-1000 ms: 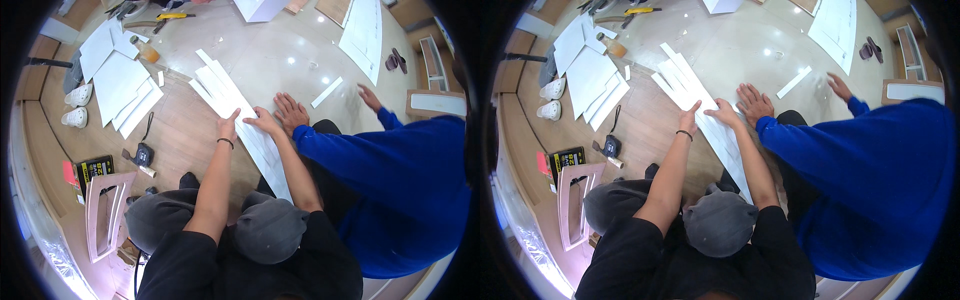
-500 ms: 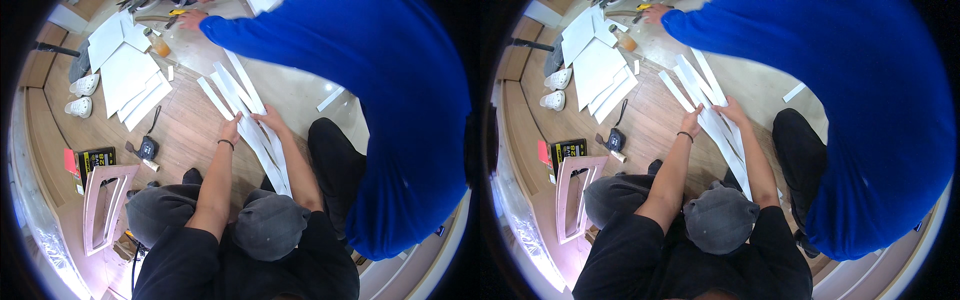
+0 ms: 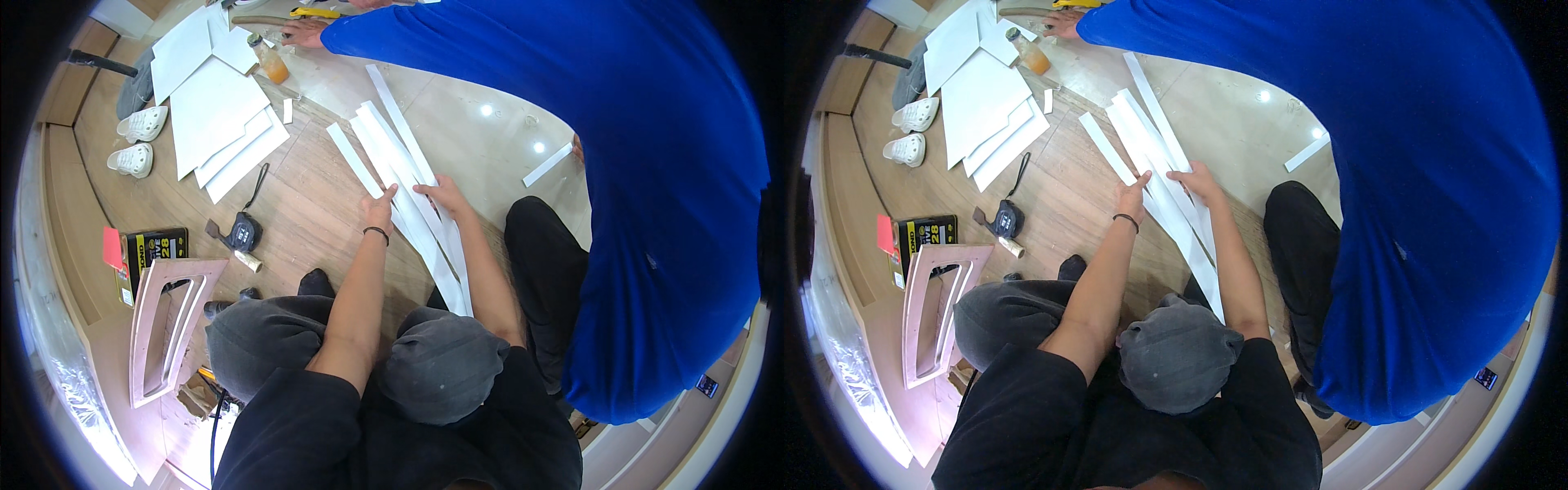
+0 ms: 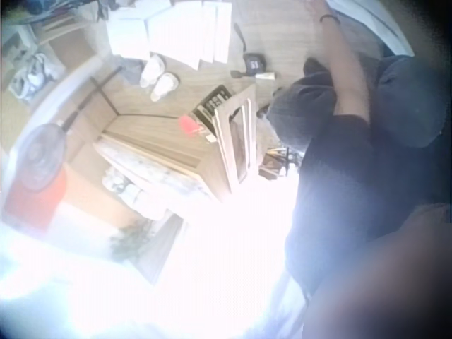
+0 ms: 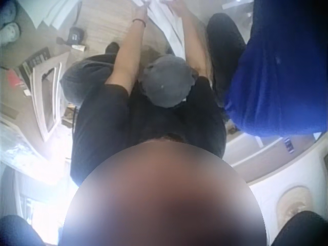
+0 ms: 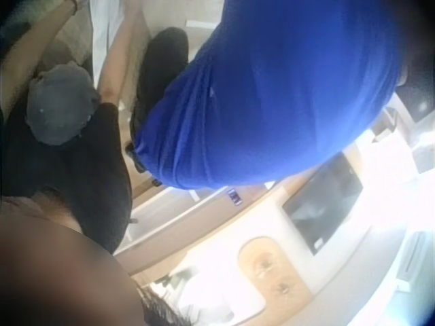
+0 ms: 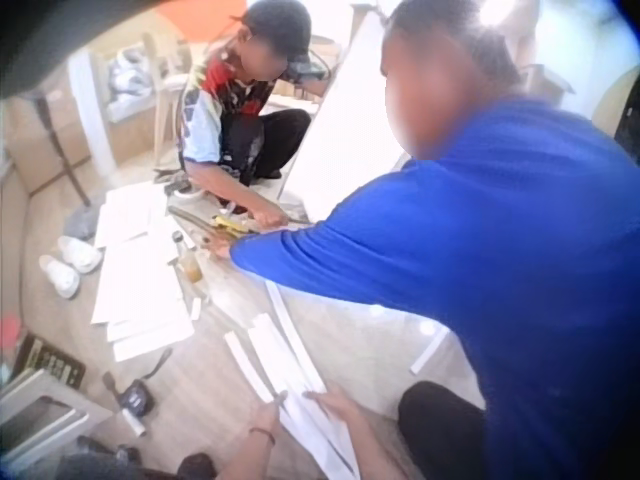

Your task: The person assembles white furniture components on the floor, handling trim strips and panels, using a utility knife and a file to cut and smooth edges. They position pieces, cut along marked lines, and file the edges of a white panel while other people work nearby.

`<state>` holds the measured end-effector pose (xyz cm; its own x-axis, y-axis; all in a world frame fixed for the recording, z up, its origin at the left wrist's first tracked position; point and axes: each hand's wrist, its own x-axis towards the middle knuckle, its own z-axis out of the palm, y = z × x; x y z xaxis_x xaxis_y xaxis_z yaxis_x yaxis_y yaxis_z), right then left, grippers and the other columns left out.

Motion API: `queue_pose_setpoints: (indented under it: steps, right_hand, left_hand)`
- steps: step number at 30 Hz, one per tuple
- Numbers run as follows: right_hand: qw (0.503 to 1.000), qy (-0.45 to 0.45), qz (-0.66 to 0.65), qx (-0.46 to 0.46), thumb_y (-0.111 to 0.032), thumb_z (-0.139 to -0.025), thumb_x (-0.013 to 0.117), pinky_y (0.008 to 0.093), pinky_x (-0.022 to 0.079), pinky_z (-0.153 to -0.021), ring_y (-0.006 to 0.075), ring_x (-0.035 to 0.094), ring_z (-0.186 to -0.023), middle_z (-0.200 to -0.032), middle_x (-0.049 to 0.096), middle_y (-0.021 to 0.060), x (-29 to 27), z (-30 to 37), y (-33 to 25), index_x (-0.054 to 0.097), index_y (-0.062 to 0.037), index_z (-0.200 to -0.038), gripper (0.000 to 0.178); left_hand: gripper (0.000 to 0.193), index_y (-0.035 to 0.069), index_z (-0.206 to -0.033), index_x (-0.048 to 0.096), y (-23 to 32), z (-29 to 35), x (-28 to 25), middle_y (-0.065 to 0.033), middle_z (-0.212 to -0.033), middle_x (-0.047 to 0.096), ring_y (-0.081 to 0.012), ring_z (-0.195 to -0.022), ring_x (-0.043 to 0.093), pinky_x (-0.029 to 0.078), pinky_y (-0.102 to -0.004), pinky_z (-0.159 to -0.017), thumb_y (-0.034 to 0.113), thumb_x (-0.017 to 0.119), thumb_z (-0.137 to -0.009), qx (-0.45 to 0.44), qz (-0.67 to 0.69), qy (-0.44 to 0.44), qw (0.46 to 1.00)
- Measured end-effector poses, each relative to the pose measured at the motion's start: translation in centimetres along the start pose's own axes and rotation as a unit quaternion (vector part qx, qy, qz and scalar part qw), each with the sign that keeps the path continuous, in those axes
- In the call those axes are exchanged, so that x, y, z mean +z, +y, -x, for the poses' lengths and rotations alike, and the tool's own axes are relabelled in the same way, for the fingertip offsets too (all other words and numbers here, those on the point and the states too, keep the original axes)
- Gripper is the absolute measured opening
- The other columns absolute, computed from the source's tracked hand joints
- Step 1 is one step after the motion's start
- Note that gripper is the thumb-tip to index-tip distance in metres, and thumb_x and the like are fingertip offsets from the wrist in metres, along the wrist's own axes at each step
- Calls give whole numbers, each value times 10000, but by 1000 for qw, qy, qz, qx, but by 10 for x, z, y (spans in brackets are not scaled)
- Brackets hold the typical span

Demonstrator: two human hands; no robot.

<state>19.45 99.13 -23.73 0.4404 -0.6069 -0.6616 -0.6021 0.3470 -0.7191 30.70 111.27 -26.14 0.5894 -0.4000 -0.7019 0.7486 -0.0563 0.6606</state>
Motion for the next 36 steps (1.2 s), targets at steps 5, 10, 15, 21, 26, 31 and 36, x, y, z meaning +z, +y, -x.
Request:
queue_pose_setpoints:
  steps: [5, 10, 15, 21, 26, 31, 36]
  right_hand:
    - [999, -33, -19, 6, -257, -739, 814, 278, 452, -547, 124, 572, -642, -800, 646, 55, 3, -1, 0, 668, 19, -998, 405]
    - [998, -41, -41, 17, -243, -741, 804, 274, 447, -546, 121, 572, -659, -812, 649, 56, 7, 2, -1, 666, 20, -1011, 400]
    - [995, -13, -100, 13, -229, -747, 782, 267, 430, -554, 116, 544, -630, -785, 635, 48, 7, 10, -1, 667, 16, -998, 369]
    - [998, 5, -60, -24, -243, -764, 737, 268, 388, -496, 109, 503, -555, -727, 610, 53, 7, 16, -3, 651, 59, -1011, 400]
    - [998, 11, -58, -17, -263, -763, 735, 271, 385, -490, 109, 496, -545, -711, 598, 54, 9, 15, -2, 644, 55, -1001, 408]
    - [997, -9, -68, -24, -278, -778, 736, 272, 396, -488, 109, 488, -527, -711, 596, 44, 11, 13, 0, 644, 34, -1000, 394]
    - [997, -38, -2, -64, -305, -820, 725, 270, 418, -494, 96, 491, -523, -701, 585, 30, 18, 20, -2, 637, 10, -1013, 380]
  left_hand:
    - [690, -83, -1296, 408, 13, 9, 3, -219, -1256, 523, -290, -1151, 526, 456, -407, -965, 81, 808, -759, 32, -29, -50, 998]
    - [633, -85, -1308, 405, 12, 4, 0, -212, -1269, 525, -311, -1184, 513, 430, -415, -1005, 144, 745, -826, -28, 30, -15, 999]
    - [423, -56, -1234, 482, 4, -11, -8, -174, -1205, 578, -312, -1183, 524, 438, -420, -1001, 226, 588, -936, -76, 102, -32, 991]
    - [297, -2, -1079, 559, 7, -7, -11, -105, -1023, 603, -262, -995, 568, 440, -382, -908, 264, 492, -964, -83, 155, -137, 975]
    - [275, 40, -923, 559, 14, -1, -16, -75, -879, 580, -237, -888, 558, 448, -384, -836, 297, 468, -963, -132, 177, -142, 965]
    - [339, 47, -915, 556, 16, -4, -18, -71, -880, 586, -253, -876, 569, 459, -408, -835, 360, 446, -983, -131, 187, -154, 961]
    - [505, 43, -1263, 519, 20, 5, -12, -121, -1174, 597, -286, -1069, 573, 436, -438, -986, 454, 508, -970, -100, 251, -252, 929]
